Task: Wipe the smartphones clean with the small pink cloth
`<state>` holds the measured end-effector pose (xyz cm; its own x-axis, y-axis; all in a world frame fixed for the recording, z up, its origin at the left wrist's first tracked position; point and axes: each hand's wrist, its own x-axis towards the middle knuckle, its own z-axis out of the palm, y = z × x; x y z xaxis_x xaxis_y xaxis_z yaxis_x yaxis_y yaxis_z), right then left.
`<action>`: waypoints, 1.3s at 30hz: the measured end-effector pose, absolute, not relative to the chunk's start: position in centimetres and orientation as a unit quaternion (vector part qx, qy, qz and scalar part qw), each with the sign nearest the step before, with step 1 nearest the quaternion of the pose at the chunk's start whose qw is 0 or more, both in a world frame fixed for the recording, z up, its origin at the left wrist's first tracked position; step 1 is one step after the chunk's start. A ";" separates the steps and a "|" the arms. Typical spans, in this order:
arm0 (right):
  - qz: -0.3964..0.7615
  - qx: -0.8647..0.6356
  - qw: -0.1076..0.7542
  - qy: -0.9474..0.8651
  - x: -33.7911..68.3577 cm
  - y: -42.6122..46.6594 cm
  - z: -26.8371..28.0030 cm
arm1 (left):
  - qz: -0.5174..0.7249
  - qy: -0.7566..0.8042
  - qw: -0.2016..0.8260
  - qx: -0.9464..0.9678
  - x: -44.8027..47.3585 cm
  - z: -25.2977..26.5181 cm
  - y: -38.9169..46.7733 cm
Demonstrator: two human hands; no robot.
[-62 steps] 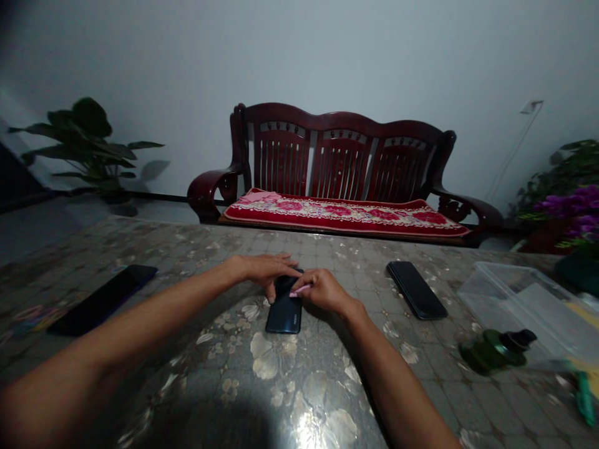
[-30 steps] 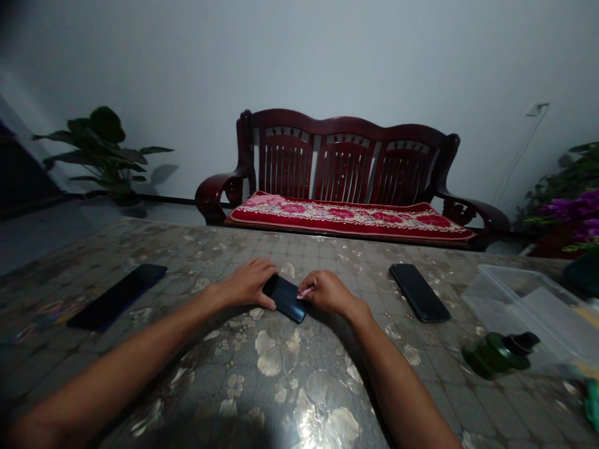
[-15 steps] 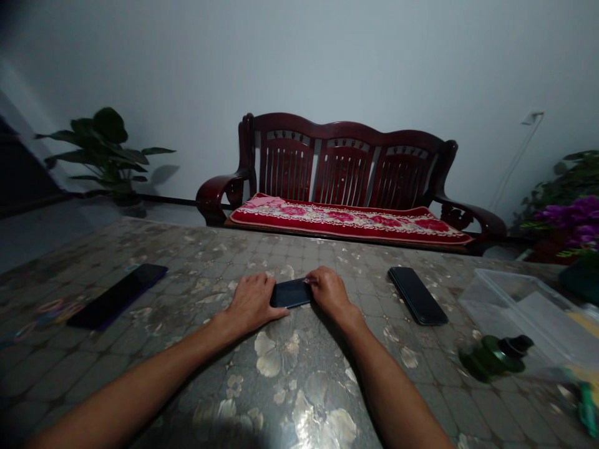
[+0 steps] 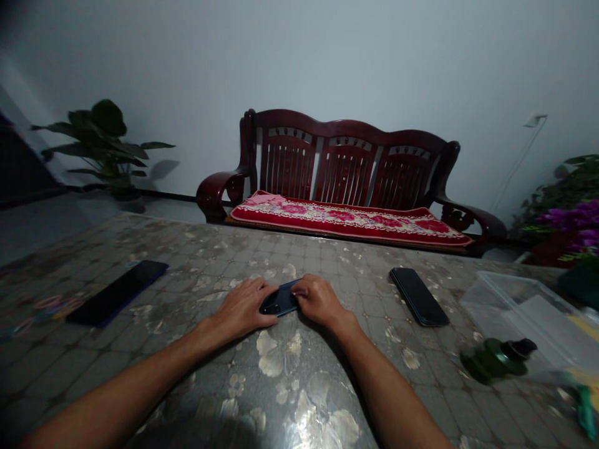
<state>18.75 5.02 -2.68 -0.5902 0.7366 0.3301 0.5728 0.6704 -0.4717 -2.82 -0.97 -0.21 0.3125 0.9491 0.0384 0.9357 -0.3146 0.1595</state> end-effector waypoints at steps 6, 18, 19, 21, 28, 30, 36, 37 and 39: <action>0.166 -0.394 0.294 -0.855 18.9 5.7 -3.0 | 0.078 0.593 0.038 0.800 -2.6 -0.6 -1.5; 0.208 -0.318 0.270 -0.884 17.5 4.1 -2.2 | 0.074 0.605 0.015 0.792 -1.8 -0.8 -1.9; 0.215 -0.316 0.270 -0.884 17.5 4.2 -2.1 | 0.072 0.607 0.014 0.791 -1.7 -0.7 -2.0; 0.206 -0.345 0.276 -0.873 17.9 4.8 -2.2 | 0.068 0.611 0.009 0.789 -1.5 -0.6 -2.2; 0.169 -0.402 0.306 -0.847 18.7 5.2 -2.8 | 0.058 0.619 0.001 0.783 -1.0 -0.2 -2.4; 0.200 -0.350 0.293 -0.867 18.2 4.5 -2.7 | 0.052 0.618 -0.001 0.784 -0.9 -0.1 -2.4; 0.223 -0.366 0.306 -0.850 18.0 5.1 -2.8 | 0.038 0.601 -0.008 0.798 -1.0 -0.1 -2.7; 0.201 -0.395 0.320 -0.837 18.3 5.6 -2.9 | 0.036 0.593 -0.006 0.804 -1.0 -0.1 -2.9; 0.158 -0.443 0.337 -0.816 18.9 6.7 -3.2 | 0.031 0.580 0.002 0.814 -1.0 0.1 -3.2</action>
